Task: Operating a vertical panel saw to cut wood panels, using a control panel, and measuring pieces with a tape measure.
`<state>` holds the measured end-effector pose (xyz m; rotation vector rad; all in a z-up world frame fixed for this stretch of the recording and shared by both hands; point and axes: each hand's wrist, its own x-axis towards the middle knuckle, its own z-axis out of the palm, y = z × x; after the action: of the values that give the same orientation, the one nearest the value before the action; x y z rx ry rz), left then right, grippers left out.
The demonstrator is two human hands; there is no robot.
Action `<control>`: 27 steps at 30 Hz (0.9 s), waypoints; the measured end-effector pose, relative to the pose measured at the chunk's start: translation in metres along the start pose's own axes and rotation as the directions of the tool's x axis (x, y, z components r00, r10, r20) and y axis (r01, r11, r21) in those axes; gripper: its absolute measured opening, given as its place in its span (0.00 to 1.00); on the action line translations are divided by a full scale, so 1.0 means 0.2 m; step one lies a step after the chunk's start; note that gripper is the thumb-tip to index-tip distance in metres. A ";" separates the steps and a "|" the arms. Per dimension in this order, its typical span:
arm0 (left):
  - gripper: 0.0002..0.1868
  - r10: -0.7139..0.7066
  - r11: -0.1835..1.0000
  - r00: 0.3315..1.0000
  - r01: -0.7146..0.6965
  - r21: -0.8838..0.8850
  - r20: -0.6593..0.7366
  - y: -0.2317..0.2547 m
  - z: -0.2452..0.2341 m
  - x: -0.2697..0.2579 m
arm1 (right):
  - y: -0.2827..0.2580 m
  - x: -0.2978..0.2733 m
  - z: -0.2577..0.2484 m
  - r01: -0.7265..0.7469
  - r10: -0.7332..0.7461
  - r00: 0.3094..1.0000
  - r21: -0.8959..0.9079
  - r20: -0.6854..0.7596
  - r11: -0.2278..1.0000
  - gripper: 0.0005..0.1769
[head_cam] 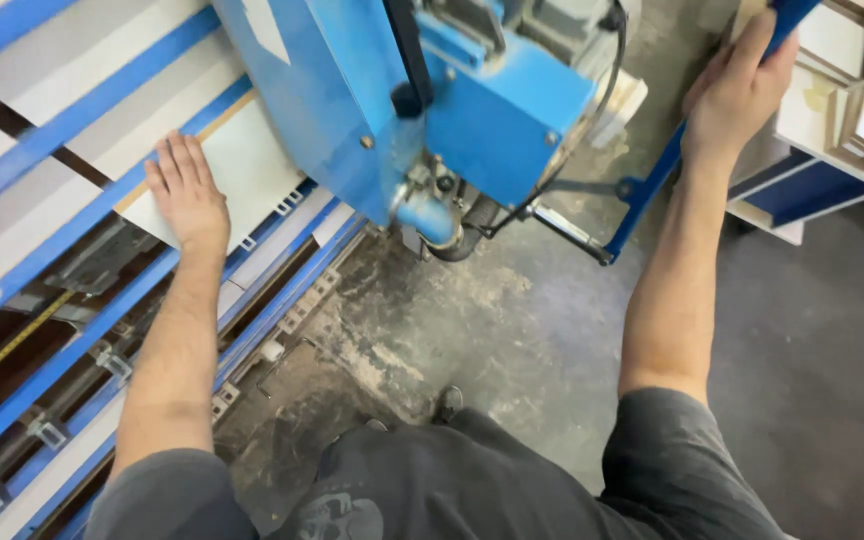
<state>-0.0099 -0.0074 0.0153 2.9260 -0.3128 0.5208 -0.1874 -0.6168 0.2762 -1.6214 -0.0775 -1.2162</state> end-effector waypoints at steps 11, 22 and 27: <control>0.55 -0.024 1.000 0.997 0.024 -0.006 0.069 0.13 -0.20 -0.03 | 0.48 -0.61 -0.10 -0.009 -0.032 0.996 -0.427 -0.088 0.904 0.14; 0.56 -0.047 0.999 0.998 0.046 0.021 0.042 0.12 -0.16 -0.04 | 1.04 -1.26 -0.23 -0.391 0.321 0.918 -0.399 -0.230 0.830 0.27; 0.57 -0.039 0.999 0.999 0.039 0.017 0.020 0.12 -0.17 -0.02 | 1.07 -1.50 -0.23 -0.662 0.591 0.744 -0.224 -0.312 0.715 0.35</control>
<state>-0.0294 -0.0227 0.0478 2.9490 -0.2541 0.4906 -0.2365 -0.5969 -0.0906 -1.5730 0.8080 -0.8690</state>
